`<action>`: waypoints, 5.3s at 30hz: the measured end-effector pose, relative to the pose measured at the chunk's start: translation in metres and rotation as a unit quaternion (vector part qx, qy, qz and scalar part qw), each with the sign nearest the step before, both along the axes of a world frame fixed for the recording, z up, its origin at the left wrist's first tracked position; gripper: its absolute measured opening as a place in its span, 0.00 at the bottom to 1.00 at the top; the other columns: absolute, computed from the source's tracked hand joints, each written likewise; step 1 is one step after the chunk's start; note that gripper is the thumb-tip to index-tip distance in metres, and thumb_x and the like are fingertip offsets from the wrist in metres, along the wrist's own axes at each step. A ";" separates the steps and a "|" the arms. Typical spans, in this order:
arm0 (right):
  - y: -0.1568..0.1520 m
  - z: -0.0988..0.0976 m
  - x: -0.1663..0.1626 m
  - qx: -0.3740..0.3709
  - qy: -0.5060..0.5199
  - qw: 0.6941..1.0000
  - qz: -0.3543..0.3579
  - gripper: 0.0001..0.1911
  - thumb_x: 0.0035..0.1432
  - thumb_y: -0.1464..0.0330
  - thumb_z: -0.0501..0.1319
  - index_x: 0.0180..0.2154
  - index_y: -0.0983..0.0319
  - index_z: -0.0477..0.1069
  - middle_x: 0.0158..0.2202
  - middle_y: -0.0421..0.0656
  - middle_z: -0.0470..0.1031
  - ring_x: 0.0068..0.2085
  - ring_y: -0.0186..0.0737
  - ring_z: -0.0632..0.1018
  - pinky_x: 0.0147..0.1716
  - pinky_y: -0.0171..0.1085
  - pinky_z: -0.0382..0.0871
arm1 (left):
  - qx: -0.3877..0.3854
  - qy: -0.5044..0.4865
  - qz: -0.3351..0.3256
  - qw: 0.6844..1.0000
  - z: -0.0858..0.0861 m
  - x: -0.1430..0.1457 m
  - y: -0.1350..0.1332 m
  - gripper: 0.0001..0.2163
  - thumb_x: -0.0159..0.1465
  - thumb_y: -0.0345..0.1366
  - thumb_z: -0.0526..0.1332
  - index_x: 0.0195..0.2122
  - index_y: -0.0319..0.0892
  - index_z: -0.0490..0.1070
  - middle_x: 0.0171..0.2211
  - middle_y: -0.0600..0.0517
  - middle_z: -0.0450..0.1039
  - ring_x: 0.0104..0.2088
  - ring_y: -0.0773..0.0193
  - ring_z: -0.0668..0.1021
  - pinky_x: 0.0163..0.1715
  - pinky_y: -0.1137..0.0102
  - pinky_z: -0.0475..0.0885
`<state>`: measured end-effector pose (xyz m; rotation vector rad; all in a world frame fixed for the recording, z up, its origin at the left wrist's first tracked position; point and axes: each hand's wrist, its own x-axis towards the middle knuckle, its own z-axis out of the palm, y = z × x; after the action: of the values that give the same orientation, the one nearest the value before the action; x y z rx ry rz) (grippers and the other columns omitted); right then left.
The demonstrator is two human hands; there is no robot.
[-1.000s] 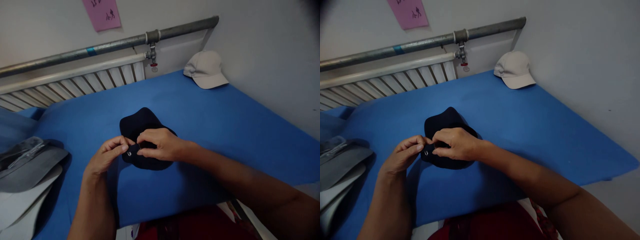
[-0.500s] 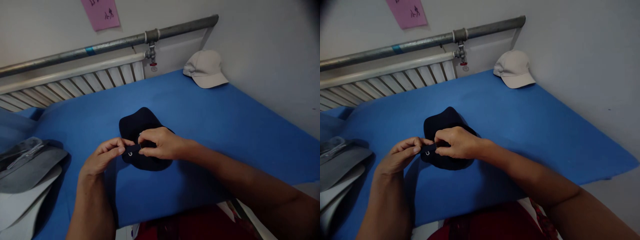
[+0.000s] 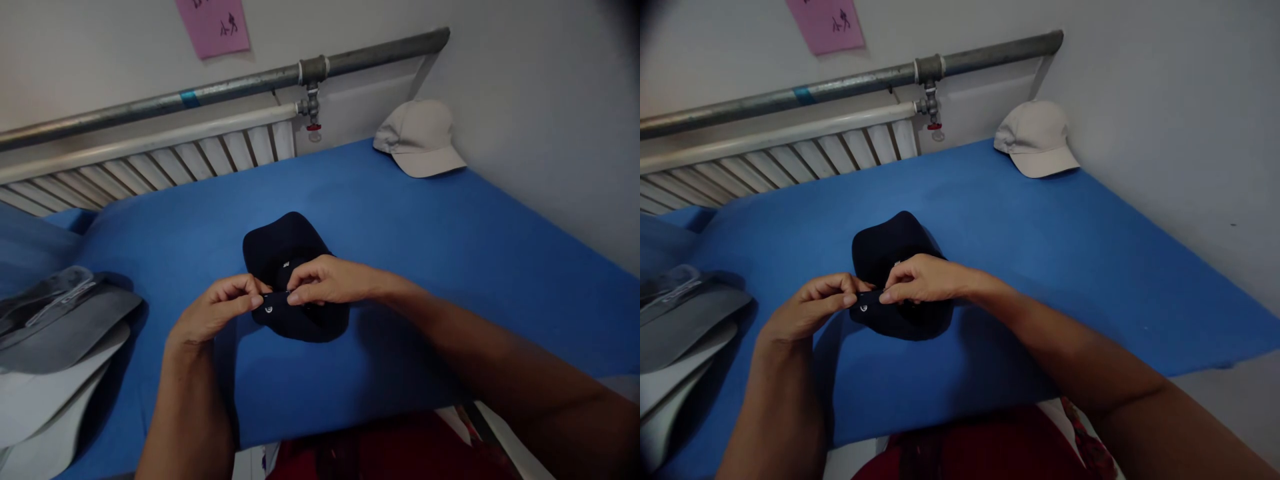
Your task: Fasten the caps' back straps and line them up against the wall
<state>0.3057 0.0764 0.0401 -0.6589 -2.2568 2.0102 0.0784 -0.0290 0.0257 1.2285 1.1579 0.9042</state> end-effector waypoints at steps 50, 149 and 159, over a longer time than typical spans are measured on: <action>-0.007 -0.026 -0.014 -0.081 0.207 0.965 -0.141 0.07 0.49 0.72 0.66 0.30 0.62 0.69 0.26 0.34 0.69 0.29 0.28 0.71 0.32 0.32 0.65 | 0.004 0.081 0.029 0.996 -0.008 0.024 0.018 0.07 0.53 0.25 0.59 0.31 0.42 0.68 0.27 0.57 0.65 0.28 0.70 0.66 0.28 0.74 0.60; -0.005 -0.014 -0.001 0.296 0.201 0.930 -0.078 0.04 0.57 0.74 0.61 0.32 0.61 0.73 0.36 0.41 0.74 0.43 0.37 0.75 0.46 0.40 0.68 | -0.005 -0.109 0.148 0.983 -0.007 0.034 0.017 0.08 0.49 0.27 0.70 0.31 0.41 0.75 0.26 0.57 0.73 0.26 0.73 0.73 0.26 0.78 0.66; -0.017 -0.021 -0.011 0.359 0.155 0.910 -0.134 0.03 0.55 0.74 0.60 0.29 0.62 0.68 0.33 0.40 0.70 0.33 0.33 0.71 0.35 0.35 0.66 | -0.015 -0.102 0.142 0.984 -0.008 0.034 0.015 0.09 0.50 0.27 0.70 0.32 0.42 0.76 0.28 0.57 0.72 0.29 0.74 0.73 0.29 0.79 0.67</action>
<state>0.2952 0.0597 0.0189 -0.4836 -2.2974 0.9548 0.1129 -0.0136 0.0181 0.9337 1.1933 1.1925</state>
